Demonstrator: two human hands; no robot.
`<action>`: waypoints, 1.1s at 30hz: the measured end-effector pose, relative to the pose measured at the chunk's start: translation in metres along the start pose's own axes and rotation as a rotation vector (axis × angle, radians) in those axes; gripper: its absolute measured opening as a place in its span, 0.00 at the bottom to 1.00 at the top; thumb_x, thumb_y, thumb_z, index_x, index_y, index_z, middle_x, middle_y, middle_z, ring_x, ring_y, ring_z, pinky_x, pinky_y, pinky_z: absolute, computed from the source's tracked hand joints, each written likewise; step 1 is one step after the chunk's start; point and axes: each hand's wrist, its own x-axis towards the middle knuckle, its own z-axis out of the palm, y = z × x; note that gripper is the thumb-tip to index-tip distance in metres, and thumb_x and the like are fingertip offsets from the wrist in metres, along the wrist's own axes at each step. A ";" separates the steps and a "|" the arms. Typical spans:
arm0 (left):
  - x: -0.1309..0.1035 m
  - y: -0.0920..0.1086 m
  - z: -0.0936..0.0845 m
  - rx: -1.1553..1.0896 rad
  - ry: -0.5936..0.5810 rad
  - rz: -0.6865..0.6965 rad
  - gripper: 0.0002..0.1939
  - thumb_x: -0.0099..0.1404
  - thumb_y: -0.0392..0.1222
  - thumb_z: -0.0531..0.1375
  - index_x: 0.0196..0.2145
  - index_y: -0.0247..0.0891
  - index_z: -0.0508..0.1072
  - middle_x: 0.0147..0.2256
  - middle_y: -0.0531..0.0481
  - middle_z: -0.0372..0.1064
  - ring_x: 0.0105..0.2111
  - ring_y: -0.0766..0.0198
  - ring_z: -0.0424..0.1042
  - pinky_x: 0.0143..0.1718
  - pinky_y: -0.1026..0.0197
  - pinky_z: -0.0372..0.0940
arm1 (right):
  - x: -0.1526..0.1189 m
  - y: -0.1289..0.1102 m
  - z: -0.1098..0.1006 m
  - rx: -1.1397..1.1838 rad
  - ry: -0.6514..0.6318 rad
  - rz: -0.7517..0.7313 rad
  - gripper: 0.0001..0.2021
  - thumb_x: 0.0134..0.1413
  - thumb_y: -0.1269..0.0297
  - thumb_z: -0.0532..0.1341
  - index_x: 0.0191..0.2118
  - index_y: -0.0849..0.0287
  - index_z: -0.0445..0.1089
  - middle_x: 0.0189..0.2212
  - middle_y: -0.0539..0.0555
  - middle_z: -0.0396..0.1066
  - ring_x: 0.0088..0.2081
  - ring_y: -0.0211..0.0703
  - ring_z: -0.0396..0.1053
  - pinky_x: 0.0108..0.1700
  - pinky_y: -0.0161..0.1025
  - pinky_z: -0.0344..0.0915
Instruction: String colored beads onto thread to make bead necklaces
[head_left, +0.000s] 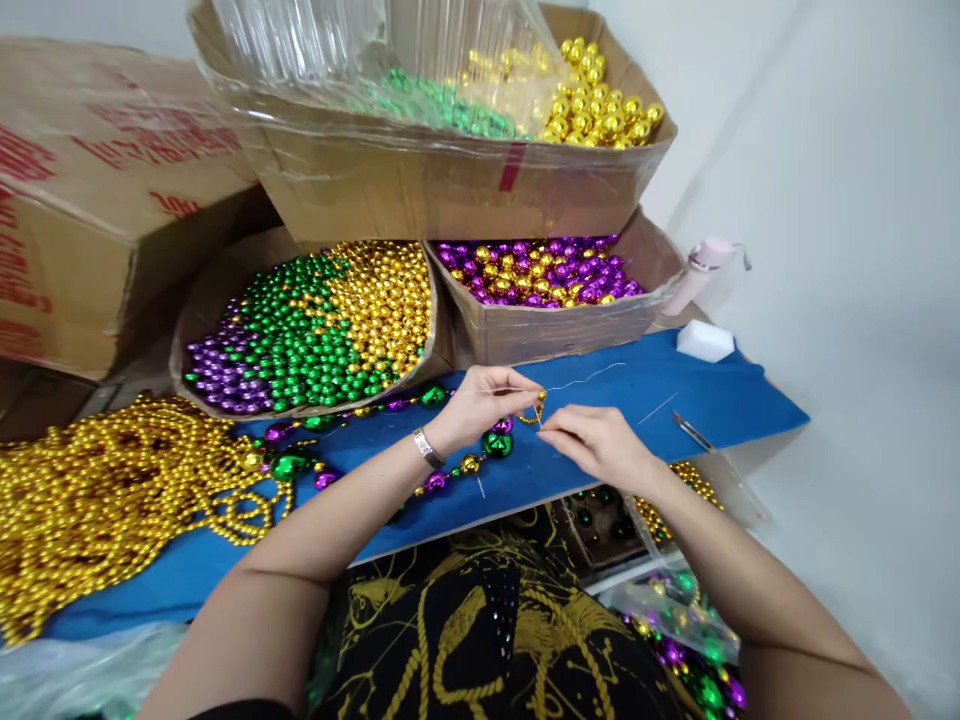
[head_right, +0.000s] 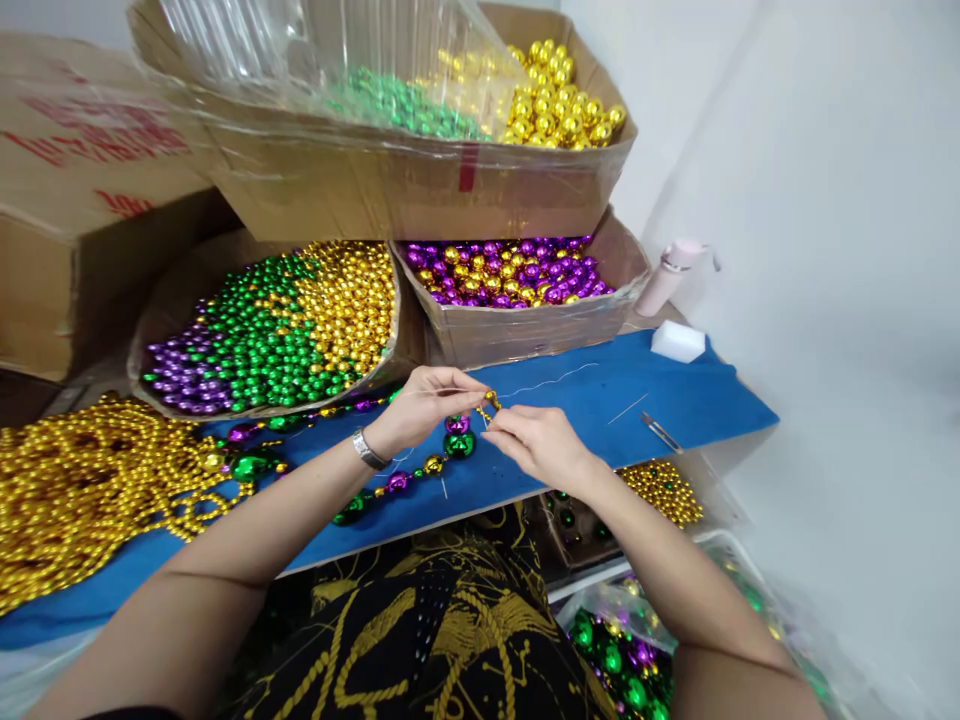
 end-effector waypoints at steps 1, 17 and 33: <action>-0.002 0.003 0.000 0.089 -0.022 0.061 0.12 0.58 0.46 0.68 0.34 0.33 0.79 0.31 0.46 0.77 0.28 0.67 0.72 0.30 0.65 0.67 | 0.001 0.002 0.000 0.051 0.034 0.030 0.13 0.66 0.56 0.55 0.38 0.56 0.72 0.32 0.52 0.74 0.33 0.38 0.70 0.37 0.36 0.64; -0.007 0.015 -0.007 0.741 -0.069 0.503 0.07 0.67 0.37 0.56 0.38 0.35 0.75 0.31 0.46 0.75 0.30 0.65 0.72 0.33 0.62 0.67 | 0.018 0.017 0.016 0.116 0.019 0.106 0.16 0.65 0.53 0.52 0.38 0.58 0.72 0.30 0.54 0.74 0.27 0.36 0.67 0.30 0.34 0.61; -0.017 0.029 -0.003 0.541 -0.081 0.546 0.06 0.67 0.35 0.59 0.39 0.35 0.76 0.32 0.46 0.74 0.30 0.68 0.71 0.33 0.64 0.66 | 0.025 0.021 0.015 0.665 -0.144 0.126 0.20 0.62 0.44 0.56 0.43 0.57 0.71 0.37 0.54 0.75 0.37 0.40 0.73 0.37 0.38 0.69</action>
